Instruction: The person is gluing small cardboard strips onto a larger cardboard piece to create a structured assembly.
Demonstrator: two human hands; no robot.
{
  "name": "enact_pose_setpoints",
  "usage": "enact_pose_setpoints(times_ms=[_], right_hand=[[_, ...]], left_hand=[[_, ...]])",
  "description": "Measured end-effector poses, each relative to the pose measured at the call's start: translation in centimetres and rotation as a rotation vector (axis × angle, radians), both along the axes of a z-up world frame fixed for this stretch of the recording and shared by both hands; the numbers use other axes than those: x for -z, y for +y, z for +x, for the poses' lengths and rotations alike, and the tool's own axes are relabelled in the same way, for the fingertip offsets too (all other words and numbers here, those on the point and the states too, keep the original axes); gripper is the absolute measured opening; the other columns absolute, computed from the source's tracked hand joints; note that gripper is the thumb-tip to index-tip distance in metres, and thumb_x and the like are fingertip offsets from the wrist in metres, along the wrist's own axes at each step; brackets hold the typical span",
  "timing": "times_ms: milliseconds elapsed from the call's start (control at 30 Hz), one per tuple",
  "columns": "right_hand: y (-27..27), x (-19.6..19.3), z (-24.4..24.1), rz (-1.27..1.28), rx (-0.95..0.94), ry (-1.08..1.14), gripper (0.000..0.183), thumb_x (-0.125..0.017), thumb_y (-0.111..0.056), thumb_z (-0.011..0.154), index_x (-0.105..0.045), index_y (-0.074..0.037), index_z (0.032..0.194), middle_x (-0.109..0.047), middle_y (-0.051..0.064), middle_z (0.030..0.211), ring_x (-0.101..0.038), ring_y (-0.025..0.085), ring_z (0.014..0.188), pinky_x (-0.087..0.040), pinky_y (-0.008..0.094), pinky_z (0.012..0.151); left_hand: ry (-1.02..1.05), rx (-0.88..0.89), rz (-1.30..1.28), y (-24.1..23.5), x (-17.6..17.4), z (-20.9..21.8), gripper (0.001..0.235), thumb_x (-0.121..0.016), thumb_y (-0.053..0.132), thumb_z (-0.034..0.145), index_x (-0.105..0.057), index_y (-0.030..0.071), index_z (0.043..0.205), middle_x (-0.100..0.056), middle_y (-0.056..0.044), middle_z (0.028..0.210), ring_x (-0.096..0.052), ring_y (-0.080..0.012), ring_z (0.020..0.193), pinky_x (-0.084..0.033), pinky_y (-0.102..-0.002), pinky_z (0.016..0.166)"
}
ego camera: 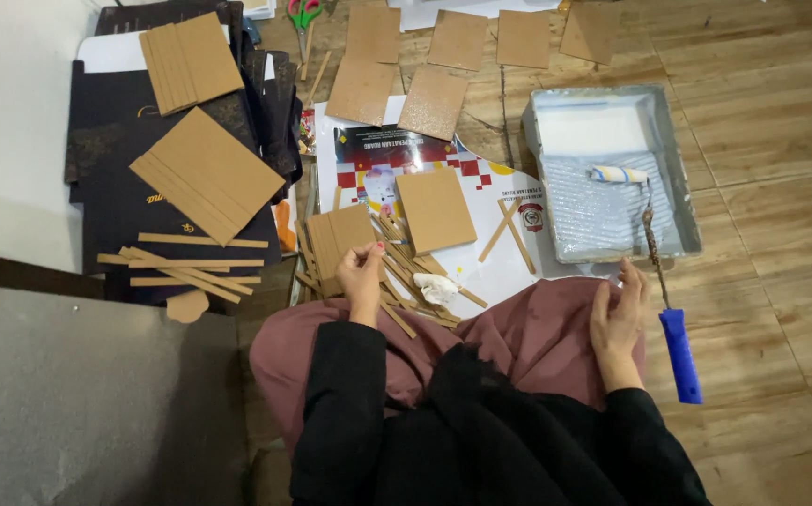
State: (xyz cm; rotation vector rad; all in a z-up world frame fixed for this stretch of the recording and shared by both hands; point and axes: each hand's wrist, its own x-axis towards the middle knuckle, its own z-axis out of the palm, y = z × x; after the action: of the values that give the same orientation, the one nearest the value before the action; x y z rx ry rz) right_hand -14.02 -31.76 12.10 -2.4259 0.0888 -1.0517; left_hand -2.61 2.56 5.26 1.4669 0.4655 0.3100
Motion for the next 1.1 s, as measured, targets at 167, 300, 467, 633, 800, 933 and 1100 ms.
enact_pose_setpoints(times_ms=[167,300,467,633,800,933,1100], right_hand=[[-0.8,0.7,-0.6,-0.008,-0.007,0.067,0.046,-0.053,-0.003,0.085,-0.042,0.003,0.13,-0.049,0.019,0.106,-0.054,0.033,0.089,-0.048,0.04,0.076],[-0.6,0.6,-0.9,-0.028,-0.027,0.06,0.044,-0.053,-0.006,0.086,-0.043,0.002,0.128,-0.051,0.017,0.105,-0.054,0.032,0.088,-0.045,0.041,0.079],[-0.3,0.6,-1.1,-0.054,0.022,0.096,0.045,-0.054,-0.008,0.085,-0.043,0.001,0.128,-0.054,0.015,0.105,-0.056,0.03,0.089,-0.045,0.039,0.08],[-0.3,0.8,-1.2,-0.052,0.03,0.119,0.046,-0.056,-0.007,0.084,-0.044,0.0,0.128,-0.055,0.015,0.103,-0.057,0.03,0.089,-0.045,0.04,0.079],[-1.3,0.5,-1.1,0.077,0.041,0.08,0.044,-0.056,-0.003,0.084,-0.046,0.001,0.126,-0.055,0.017,0.102,-0.056,0.034,0.09,-0.046,0.039,0.078],[-6.9,2.0,-1.2,0.05,0.264,0.169,0.033,-0.054,-0.011,0.09,-0.049,-0.002,0.121,-0.052,0.018,0.106,-0.051,0.033,0.095,-0.043,0.042,0.077],[-13.9,4.4,-1.6,-0.101,0.433,0.592,0.052,-0.043,-0.027,0.089,-0.043,0.007,0.128,-0.049,0.031,0.112,-0.038,0.045,0.1,-0.029,0.052,0.085]], left_hand=[[-0.083,0.054,-0.126,-1.1,-5.4,-1.7,0.009,-0.062,0.009,0.082,-0.066,0.005,0.089,-0.067,-0.007,0.076,-0.053,-0.0056,0.059,-0.046,-0.018,0.059],[-0.069,0.084,-0.166,-1.2,-3.7,-1.4,0.014,-0.054,0.015,0.088,-0.065,0.011,0.096,-0.067,-0.006,0.075,-0.052,-0.0016,0.054,-0.04,-0.011,0.051],[-0.05,0.142,-0.167,-1.2,-2.0,-1.4,0.019,-0.049,0.015,0.091,-0.064,0.011,0.102,-0.066,-0.006,0.069,-0.051,-0.0016,0.051,-0.037,-0.01,0.046],[-0.031,0.144,-0.095,-1.0,-1.6,-1.9,0.014,-0.061,0.015,0.084,-0.067,0.012,0.097,-0.068,-0.007,0.072,-0.053,-0.0029,0.054,-0.041,-0.012,0.05],[0.008,0.054,-0.013,0.1,0.0,-1.5,0.015,-0.076,0.021,0.073,-0.07,0.014,0.085,-0.066,-0.005,0.069,-0.053,-0.0051,0.057,-0.045,-0.017,0.055],[0.062,-0.018,-0.074,-0.6,-3.6,-2.4,0.015,-0.075,0.02,0.072,-0.064,0.012,0.068,-0.064,-0.001,0.063,-0.055,-0.0051,0.06,-0.048,-0.019,0.062],[0.143,0.05,-0.075,-1.4,-5.9,-2.0,0.025,-0.066,0.021,0.08,-0.057,0.012,0.059,-0.058,0.003,0.058,-0.045,-0.0045,0.052,-0.042,-0.02,0.05]])
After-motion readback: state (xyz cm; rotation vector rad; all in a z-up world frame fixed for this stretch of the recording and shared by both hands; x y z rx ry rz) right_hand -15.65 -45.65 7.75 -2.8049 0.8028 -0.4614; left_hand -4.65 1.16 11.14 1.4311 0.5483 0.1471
